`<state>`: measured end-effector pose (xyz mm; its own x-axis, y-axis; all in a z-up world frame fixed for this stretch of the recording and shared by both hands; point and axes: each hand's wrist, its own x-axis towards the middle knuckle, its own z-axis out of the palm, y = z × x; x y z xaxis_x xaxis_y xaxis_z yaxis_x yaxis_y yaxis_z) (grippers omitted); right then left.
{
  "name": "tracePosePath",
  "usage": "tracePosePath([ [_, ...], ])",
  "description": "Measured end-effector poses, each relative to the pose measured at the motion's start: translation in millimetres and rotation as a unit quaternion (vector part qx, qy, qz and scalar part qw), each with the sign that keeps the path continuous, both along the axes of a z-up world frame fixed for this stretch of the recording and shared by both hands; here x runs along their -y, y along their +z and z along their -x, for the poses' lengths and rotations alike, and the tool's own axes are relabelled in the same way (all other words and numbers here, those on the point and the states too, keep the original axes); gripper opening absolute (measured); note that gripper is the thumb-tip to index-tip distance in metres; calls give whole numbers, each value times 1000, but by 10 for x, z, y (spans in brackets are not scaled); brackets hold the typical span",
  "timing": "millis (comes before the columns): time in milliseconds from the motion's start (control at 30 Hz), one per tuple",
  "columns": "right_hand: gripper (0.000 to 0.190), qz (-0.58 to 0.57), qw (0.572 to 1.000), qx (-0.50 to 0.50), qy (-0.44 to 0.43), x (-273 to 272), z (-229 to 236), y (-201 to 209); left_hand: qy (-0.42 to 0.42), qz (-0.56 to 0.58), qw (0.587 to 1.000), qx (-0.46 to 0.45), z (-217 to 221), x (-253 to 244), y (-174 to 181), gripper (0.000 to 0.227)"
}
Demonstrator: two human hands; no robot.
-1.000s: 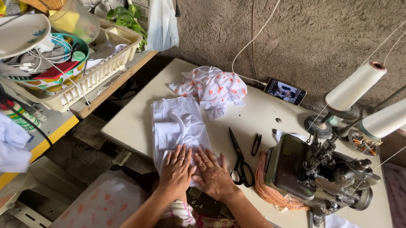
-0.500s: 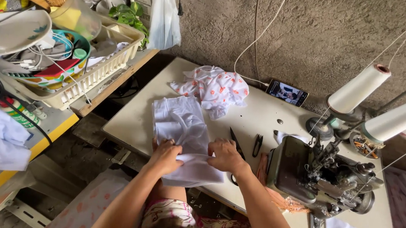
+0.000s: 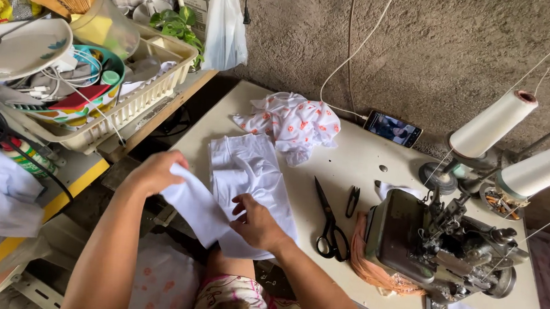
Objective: The person folds a piece of white fabric on a table and uses scissors to trim the edges. A kitten walks onto the table, and the person picks it up and holds it in their lap while continuing to fold and cut the fabric.
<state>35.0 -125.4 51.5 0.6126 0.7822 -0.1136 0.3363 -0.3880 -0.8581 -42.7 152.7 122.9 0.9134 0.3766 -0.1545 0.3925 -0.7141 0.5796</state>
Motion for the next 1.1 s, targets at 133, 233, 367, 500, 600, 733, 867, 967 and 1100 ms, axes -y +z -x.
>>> tracePosePath([
  [133,37,62,975,212,-35,276,18,-13,122,-108,986,25,-608,-312,-919,82],
  [233,25,59,934,327,-133,707,-173,-203,225,-68,963,133,-319,437,-760,78],
  [367,44,146,917,307,-207,1064,-208,-501,349,41,834,427,15,1374,-1310,86],
  [500,53,117,891,374,-228,1061,16,-551,471,477,713,206,216,1868,-1477,85],
  [600,55,96,895,404,-165,1051,95,-483,154,280,937,140,354,1538,-2696,47],
  [733,61,77,932,324,-144,1136,165,-455,301,492,813,84,570,1747,-1612,50],
  [867,40,128,918,287,-243,1079,29,-492,315,244,885,242,587,1860,-1904,69],
  [967,38,192,938,179,-227,985,-145,-361,180,14,900,396,504,2122,-1548,51],
  [1100,30,215,945,64,-238,940,-143,-71,-65,25,909,410,290,2503,-1245,35],
])
